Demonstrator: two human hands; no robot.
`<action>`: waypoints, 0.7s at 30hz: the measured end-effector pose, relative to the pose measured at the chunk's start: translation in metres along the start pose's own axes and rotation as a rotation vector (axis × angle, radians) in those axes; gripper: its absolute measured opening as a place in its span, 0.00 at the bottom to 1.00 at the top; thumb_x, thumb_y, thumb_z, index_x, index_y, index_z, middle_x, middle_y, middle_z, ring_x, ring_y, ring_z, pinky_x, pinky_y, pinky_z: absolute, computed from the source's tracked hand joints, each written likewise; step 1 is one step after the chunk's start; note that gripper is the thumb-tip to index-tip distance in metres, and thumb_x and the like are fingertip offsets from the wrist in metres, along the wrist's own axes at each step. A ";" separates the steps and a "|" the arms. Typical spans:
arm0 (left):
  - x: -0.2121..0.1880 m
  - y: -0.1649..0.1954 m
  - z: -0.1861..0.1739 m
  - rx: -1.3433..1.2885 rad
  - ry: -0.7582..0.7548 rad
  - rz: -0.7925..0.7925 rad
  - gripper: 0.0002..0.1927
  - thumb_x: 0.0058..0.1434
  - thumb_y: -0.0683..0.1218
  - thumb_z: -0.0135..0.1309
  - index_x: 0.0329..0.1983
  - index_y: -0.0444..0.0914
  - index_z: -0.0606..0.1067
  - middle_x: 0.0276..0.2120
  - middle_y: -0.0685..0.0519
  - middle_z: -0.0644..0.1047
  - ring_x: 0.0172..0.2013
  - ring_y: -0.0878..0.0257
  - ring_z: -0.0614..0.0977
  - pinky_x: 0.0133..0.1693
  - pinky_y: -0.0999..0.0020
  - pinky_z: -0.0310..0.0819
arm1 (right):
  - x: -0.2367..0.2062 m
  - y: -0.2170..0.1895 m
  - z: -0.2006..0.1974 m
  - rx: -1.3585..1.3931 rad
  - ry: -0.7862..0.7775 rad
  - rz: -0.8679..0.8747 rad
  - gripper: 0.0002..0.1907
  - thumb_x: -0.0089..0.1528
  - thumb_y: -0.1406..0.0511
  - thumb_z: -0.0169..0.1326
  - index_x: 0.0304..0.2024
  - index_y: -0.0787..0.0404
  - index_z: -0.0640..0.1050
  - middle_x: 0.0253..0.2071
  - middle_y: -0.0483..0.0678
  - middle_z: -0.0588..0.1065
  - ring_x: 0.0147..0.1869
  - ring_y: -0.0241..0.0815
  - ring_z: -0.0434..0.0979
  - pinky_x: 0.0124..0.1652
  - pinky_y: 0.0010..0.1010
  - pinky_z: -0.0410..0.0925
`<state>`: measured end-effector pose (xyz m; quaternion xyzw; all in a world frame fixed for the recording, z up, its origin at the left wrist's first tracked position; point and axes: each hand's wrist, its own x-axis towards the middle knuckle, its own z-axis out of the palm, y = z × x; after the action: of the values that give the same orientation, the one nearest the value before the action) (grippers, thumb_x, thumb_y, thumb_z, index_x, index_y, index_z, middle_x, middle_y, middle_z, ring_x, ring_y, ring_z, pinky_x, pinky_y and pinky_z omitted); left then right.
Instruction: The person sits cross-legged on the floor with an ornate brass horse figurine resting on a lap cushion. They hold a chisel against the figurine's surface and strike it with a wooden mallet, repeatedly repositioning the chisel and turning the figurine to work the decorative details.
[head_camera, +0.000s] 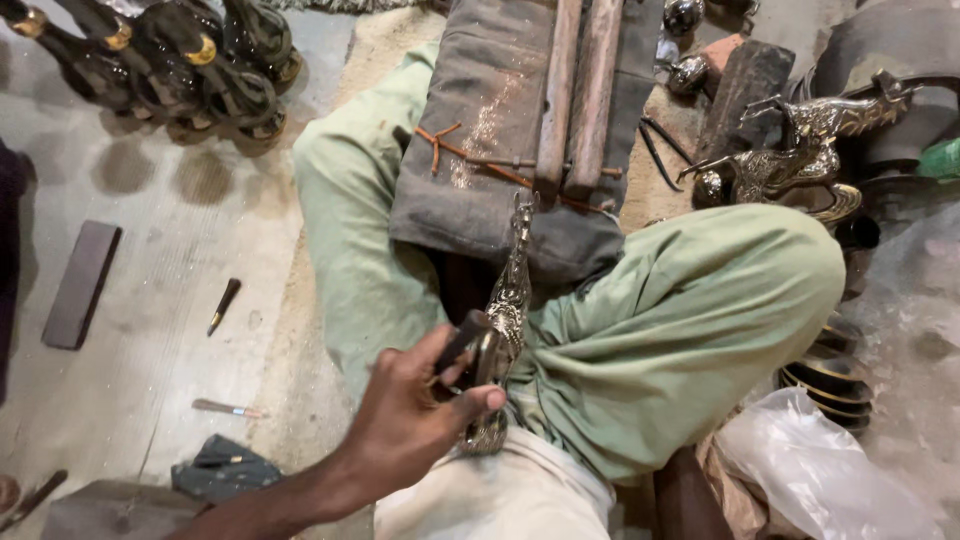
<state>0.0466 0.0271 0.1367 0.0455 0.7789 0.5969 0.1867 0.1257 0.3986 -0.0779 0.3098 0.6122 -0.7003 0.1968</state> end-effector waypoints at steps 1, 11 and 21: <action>-0.002 -0.004 0.005 0.029 0.007 0.048 0.18 0.56 0.48 0.69 0.38 0.35 0.73 0.16 0.54 0.67 0.19 0.68 0.65 0.21 0.66 0.64 | 0.000 -0.003 -0.001 -0.005 -0.002 -0.007 0.22 0.78 0.55 0.48 0.60 0.69 0.71 0.53 0.53 0.75 0.52 0.41 0.75 0.53 0.32 0.71; -0.014 -0.037 0.020 -0.069 0.080 0.181 0.26 0.50 0.49 0.73 0.45 0.35 0.72 0.29 0.53 0.80 0.29 0.68 0.78 0.32 0.69 0.75 | 0.000 -0.022 -0.001 -0.061 -0.016 -0.031 0.25 0.77 0.53 0.47 0.60 0.70 0.71 0.54 0.54 0.76 0.52 0.42 0.76 0.54 0.34 0.71; -0.016 -0.071 -0.010 -0.429 0.087 -0.108 0.19 0.67 0.49 0.58 0.51 0.34 0.65 0.40 0.51 0.80 0.42 0.65 0.85 0.45 0.67 0.83 | 0.011 -0.037 -0.014 -0.111 0.019 -0.051 0.28 0.77 0.50 0.46 0.61 0.71 0.71 0.55 0.56 0.76 0.53 0.43 0.77 0.54 0.36 0.71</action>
<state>0.0687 -0.0066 0.0753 -0.0626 0.6426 0.7396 0.1900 0.0964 0.4194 -0.0591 0.2894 0.6596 -0.6672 0.1899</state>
